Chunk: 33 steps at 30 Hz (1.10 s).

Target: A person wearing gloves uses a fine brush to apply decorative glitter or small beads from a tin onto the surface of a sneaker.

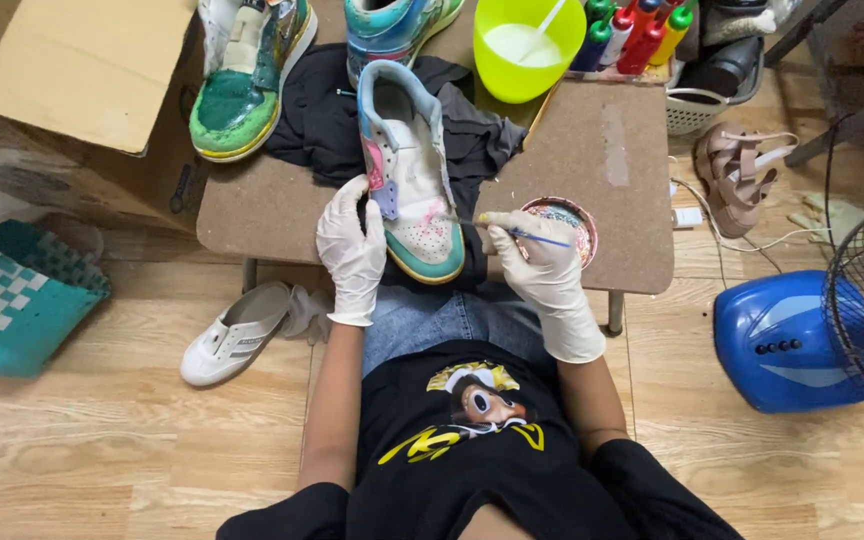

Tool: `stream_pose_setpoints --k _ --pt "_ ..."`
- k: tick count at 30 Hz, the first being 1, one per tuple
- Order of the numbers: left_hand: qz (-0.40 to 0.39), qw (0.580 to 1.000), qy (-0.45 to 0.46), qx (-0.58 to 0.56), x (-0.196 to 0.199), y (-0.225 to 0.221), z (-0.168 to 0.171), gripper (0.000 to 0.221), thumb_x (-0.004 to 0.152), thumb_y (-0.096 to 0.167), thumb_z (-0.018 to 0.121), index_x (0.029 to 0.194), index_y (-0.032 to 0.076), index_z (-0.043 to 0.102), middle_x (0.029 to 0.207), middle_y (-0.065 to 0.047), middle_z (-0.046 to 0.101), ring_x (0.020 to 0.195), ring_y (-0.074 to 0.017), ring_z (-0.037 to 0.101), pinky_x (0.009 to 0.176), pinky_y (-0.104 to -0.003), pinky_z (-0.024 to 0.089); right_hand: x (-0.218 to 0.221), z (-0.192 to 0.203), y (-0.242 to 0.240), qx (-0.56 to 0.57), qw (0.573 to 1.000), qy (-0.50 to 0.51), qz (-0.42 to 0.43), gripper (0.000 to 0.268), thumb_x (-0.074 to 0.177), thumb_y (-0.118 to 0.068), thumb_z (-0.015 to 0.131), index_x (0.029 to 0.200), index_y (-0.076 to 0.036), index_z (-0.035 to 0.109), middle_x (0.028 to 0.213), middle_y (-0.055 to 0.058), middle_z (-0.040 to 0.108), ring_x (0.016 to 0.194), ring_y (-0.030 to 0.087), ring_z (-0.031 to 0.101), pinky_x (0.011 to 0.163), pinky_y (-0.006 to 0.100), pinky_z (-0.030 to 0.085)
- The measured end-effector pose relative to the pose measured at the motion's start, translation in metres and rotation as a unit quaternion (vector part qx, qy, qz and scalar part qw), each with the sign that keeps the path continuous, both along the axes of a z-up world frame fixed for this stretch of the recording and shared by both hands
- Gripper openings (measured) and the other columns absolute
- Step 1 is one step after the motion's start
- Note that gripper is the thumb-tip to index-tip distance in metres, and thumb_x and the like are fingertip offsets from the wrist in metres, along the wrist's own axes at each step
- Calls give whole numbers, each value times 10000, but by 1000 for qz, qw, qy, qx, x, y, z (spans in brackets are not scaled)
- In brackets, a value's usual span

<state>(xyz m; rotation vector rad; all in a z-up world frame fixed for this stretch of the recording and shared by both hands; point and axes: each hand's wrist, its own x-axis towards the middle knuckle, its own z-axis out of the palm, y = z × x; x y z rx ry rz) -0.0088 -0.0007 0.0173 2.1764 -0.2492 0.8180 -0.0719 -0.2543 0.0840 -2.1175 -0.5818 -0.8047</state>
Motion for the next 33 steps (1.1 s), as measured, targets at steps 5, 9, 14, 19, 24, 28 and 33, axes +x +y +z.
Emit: stream_pose_setpoints --k 5,9,14,19,24,28,33 --pt "-26 1000 6 15 2 4 -1 366 971 207 631 1329 135 642 1330 -118 659 1228 -330 629 1054 -443 478 10 -20 0 -56 995 -69 -45 162 951 -102 729 1097 -137 790 787 20 719 674 270 707 685 339 581" --pt "-63 997 5 38 5 6 -1 442 1016 214 590 1438 89 558 1438 -182 581 1325 -379 556 1118 -491 429 -1 5 13 -14 999 -20 23 79 936 -87 738 1005 -96 776 743 48 703 656 317 704 623 366 569" --pt "-102 993 37 36 4 11 -1 538 1040 339 583 1494 63 496 1513 -205 518 1382 -398 506 1163 -497 373 3 2 3 -83 992 -75 -54 105 975 -138 719 1057 -130 784 757 30 669 624 278 678 628 345 557" --pt "-124 989 67 51 9 15 -11 784 963 563 640 1561 102 428 1583 -174 461 1428 -367 480 1197 -478 327 5 1 1 -52 998 -39 6 114 989 -127 698 1060 -125 788 779 31 677 641 304 680 621 357 555" --pt "-107 990 81 45 7 17 -18 764 972 538 664 1568 118 437 1595 -145 468 1421 -329 503 1199 -447 325 4 3 3 -50 999 -12 3 100 982 -166 726 1060 -156 787 767 6 666 625 278 672 602 347 546" --pt "-111 990 80 20 16 21 -30 595 1056 448 584 1562 154 477 1595 -100 486 1421 -249 523 1199 -390 324 1 5 7 -30 999 -12 13 100 981 -101 721 1061 -113 781 784 28 666 609 294 661 584 343 542" --pt "-122 991 61 -1 12 17 -23 466 1095 301 518 1530 134 525 1562 -136 509 1356 -278 584 1144 -388 412 0 10 11 -76 997 -29 -15 110 995 -127 706 1075 -115 781 714 26 600 550 274 620 563 354 538"
